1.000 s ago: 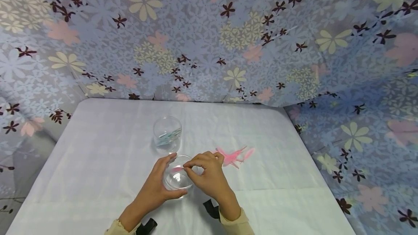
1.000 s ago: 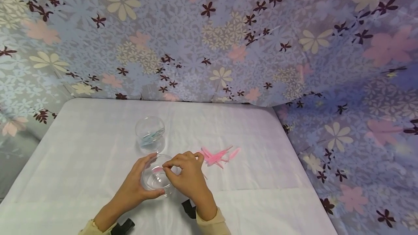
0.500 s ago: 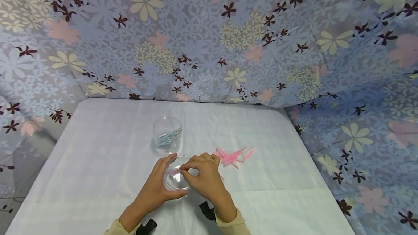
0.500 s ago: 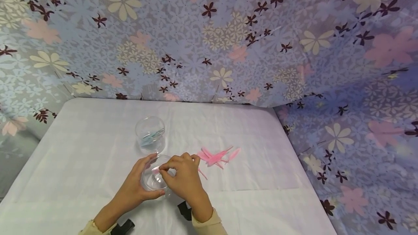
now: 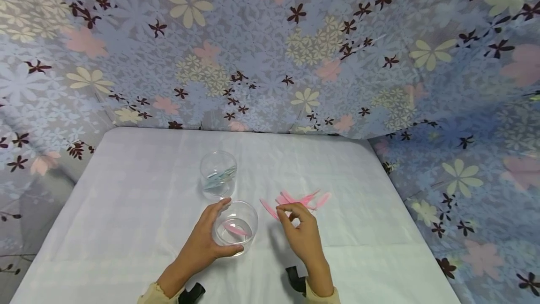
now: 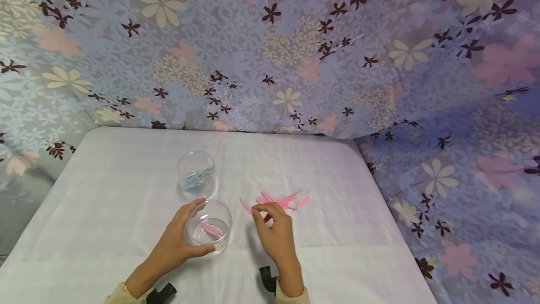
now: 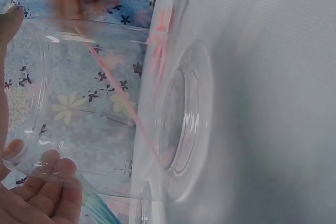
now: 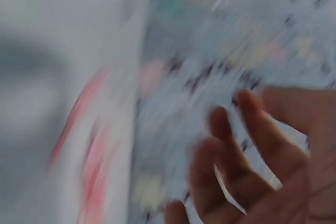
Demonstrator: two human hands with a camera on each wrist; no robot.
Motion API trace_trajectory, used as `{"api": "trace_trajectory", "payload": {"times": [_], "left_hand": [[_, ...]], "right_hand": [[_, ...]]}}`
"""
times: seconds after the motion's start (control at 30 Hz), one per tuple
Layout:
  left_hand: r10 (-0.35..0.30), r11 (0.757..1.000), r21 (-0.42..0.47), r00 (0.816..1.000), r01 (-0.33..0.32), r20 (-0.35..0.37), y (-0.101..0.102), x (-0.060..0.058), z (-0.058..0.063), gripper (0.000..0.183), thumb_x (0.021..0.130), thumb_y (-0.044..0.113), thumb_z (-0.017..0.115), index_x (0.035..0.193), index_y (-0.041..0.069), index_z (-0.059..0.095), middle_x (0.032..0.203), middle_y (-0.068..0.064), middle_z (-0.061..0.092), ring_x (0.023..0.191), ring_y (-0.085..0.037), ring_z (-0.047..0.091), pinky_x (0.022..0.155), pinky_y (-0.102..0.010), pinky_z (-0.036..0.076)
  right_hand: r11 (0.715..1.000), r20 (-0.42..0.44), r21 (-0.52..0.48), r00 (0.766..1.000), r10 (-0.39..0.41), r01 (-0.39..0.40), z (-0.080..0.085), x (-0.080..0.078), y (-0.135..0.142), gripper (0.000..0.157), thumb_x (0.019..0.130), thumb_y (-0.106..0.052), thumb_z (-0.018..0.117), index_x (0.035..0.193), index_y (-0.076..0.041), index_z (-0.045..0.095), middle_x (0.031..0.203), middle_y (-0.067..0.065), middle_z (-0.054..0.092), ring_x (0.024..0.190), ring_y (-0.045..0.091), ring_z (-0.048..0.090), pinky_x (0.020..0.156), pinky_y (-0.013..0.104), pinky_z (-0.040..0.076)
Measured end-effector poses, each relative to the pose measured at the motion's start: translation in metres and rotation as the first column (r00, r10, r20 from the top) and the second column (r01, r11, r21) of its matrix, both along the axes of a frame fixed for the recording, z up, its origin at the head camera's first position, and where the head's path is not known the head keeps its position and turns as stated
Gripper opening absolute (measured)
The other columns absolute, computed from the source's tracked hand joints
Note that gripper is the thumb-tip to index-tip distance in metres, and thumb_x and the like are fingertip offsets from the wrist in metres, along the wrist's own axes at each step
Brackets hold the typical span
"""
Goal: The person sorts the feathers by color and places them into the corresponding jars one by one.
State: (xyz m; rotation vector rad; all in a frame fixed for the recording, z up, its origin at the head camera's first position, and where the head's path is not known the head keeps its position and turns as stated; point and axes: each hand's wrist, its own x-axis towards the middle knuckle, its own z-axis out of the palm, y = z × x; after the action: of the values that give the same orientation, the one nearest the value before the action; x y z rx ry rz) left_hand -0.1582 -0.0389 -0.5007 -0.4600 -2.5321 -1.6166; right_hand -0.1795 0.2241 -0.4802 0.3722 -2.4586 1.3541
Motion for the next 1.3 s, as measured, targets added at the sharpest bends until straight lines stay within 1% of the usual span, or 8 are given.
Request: {"api": "trace_trajectory", "payload": {"times": [0.07,0.13,0.3,0.4,0.6,0.9,1.2,1.3], "left_hand": [[0.009,1.0,0.001,1.0,-0.009,0.0,0.0,-0.001,-0.001,0.109,0.059,0.042,0.098,0.151,0.037,0.038,0.146,0.007,0.046,0.131,-0.021,0.049,0.105,-0.051,0.042],[0.012,1.0,0.0,1.0,-0.012,-0.007,0.0,-0.001,-0.002,0.109,0.059,0.04,0.098,0.151,0.036,0.039,0.146,0.006,0.047,0.13,-0.021,0.049,0.104,-0.052,0.043],[0.013,1.0,0.003,1.0,-0.013,-0.021,0.003,-0.003,-0.004,0.108,0.06,0.042,0.097,0.151,0.035,0.039,0.145,0.004,0.048,0.129,-0.024,0.05,0.102,-0.052,0.044],[0.02,1.0,0.019,1.0,-0.019,-0.015,0.003,-0.005,-0.001,0.108,0.059,0.046,0.097,0.15,0.036,0.04,0.144,0.003,0.049,0.128,-0.025,0.051,0.102,-0.052,0.044],[0.031,0.999,0.018,0.999,-0.031,0.008,0.004,-0.003,-0.003,0.108,0.058,0.043,0.098,0.15,0.038,0.04,0.144,0.005,0.05,0.128,-0.025,0.051,0.101,-0.05,0.045],[0.018,0.999,0.031,0.999,-0.019,0.027,0.004,0.0,-0.004,0.108,0.058,0.041,0.098,0.15,0.035,0.041,0.145,0.005,0.049,0.128,-0.026,0.051,0.101,-0.05,0.044],[0.023,0.999,0.04,0.999,-0.024,0.024,0.004,-0.001,-0.004,0.108,0.057,0.043,0.098,0.148,0.041,0.04,0.144,0.003,0.05,0.128,-0.027,0.051,0.101,-0.051,0.044],[0.023,0.998,0.05,0.999,-0.025,0.031,0.004,-0.001,-0.004,0.109,0.057,0.037,0.099,0.148,0.041,0.04,0.144,0.003,0.05,0.128,-0.027,0.051,0.101,-0.052,0.044]], "right_hand": [[0.994,0.114,0.085,0.99,-0.083,0.073,-0.008,0.004,0.019,0.014,0.094,-0.02,0.073,0.107,-0.022,0.076,0.106,-0.009,0.069,0.09,0.015,0.063,0.065,0.028,0.05],[0.98,0.195,0.172,0.972,-0.131,0.097,-0.013,0.008,0.034,0.02,0.092,-0.021,0.076,0.112,-0.02,0.075,0.112,-0.008,0.069,0.103,0.019,0.065,0.078,0.035,0.054],[0.941,0.261,0.327,0.948,-0.181,0.089,-0.02,0.014,0.051,0.028,0.084,-0.021,0.083,0.111,-0.013,0.077,0.113,-0.001,0.07,0.114,0.028,0.063,0.099,0.051,0.048],[0.913,0.228,0.399,0.955,-0.188,0.084,-0.023,0.012,0.047,0.027,0.08,-0.022,0.085,0.105,-0.012,0.079,0.105,0.001,0.069,0.107,0.03,0.062,0.094,0.052,0.048],[0.874,0.134,0.474,0.972,-0.192,0.107,-0.03,0.006,0.035,0.021,0.08,-0.024,0.086,0.098,-0.014,0.082,0.097,0.0,0.066,0.092,0.022,0.059,0.079,0.043,0.05],[0.829,0.135,0.544,0.963,-0.235,0.126,-0.032,0.001,0.028,0.005,0.081,-0.024,0.085,0.084,-0.021,0.083,0.09,-0.007,0.064,0.087,0.017,0.061,0.071,0.036,0.052],[0.825,0.136,0.548,0.958,-0.252,0.139,-0.033,-0.001,0.028,0.005,0.083,-0.023,0.083,0.083,-0.02,0.079,0.089,-0.008,0.066,0.082,0.013,0.061,0.066,0.032,0.05],[0.821,0.158,0.559,0.956,-0.246,0.119,-0.033,-0.001,0.029,0.009,0.081,-0.026,0.084,0.087,-0.021,0.081,0.091,-0.009,0.066,0.082,0.012,0.059,0.066,0.031,0.048]]}}
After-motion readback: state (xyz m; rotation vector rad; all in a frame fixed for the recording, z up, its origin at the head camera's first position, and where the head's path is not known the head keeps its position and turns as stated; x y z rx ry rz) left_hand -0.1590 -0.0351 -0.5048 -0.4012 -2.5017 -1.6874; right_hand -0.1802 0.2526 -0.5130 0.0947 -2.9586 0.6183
